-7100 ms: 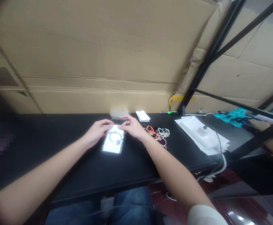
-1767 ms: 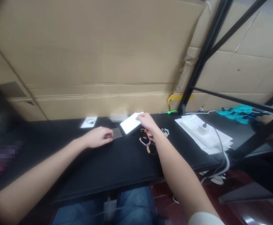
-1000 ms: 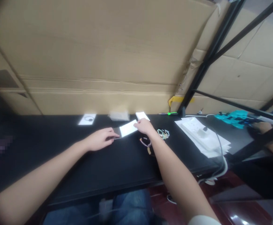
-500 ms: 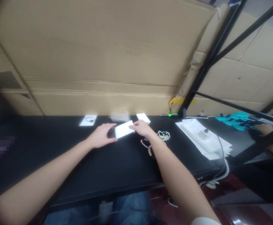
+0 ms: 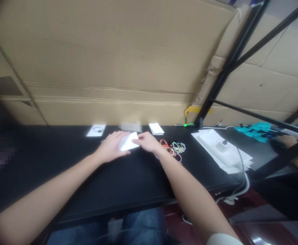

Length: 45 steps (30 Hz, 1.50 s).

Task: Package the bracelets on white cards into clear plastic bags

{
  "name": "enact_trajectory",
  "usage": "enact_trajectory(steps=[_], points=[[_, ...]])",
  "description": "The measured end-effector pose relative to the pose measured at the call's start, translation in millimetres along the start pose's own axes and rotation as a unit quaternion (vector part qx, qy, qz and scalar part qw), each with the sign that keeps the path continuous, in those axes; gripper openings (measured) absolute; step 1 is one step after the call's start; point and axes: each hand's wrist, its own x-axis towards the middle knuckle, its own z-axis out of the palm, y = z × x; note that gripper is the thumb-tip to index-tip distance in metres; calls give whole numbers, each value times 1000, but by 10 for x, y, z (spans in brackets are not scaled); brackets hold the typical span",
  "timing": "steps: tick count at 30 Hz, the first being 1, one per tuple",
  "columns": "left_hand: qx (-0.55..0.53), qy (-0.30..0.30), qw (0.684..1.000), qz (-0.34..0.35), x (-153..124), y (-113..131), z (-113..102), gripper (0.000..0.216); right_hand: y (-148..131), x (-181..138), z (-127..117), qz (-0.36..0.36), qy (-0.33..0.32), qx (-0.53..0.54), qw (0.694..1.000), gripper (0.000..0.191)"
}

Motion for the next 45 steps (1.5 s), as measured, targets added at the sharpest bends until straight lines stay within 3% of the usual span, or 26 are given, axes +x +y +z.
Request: enact_trajectory(steps=[9, 18, 27, 34, 37, 39, 41, 43, 45], points=[[19, 18, 1000, -9, -2, 34, -39, 77, -38, 8, -8, -28, 42, 67, 996, 17], [7, 17, 1000, 21, 9, 96, -10, 71, -170, -49, 155, -117, 74, -126, 982, 16], [31, 12, 999, 25, 7, 117, -20, 68, -275, -85, 170, -149, 51, -160, 974, 22], [34, 33, 999, -12, 5, 123, -68, 73, -247, -76, 104, -84, -2, -5, 996, 24], [24, 34, 999, -14, -2, 124, -94, 72, -252, -76, -26, -69, -19, 2, 997, 28], [24, 29, 999, -13, -8, 130, -106, 71, -198, -74, -170, -58, -5, -21, 998, 33], [25, 24, 999, -14, -15, 130, -109, 73, -68, -69, -356, -23, 59, -77, 995, 39], [22, 18, 999, -16, -20, 119, -102, 75, 124, -58, -545, 33, 145, -178, 973, 35], [14, 11, 1000, -20, -24, 101, -87, 77, 330, -37, -680, 104, 147, -262, 948, 25]])
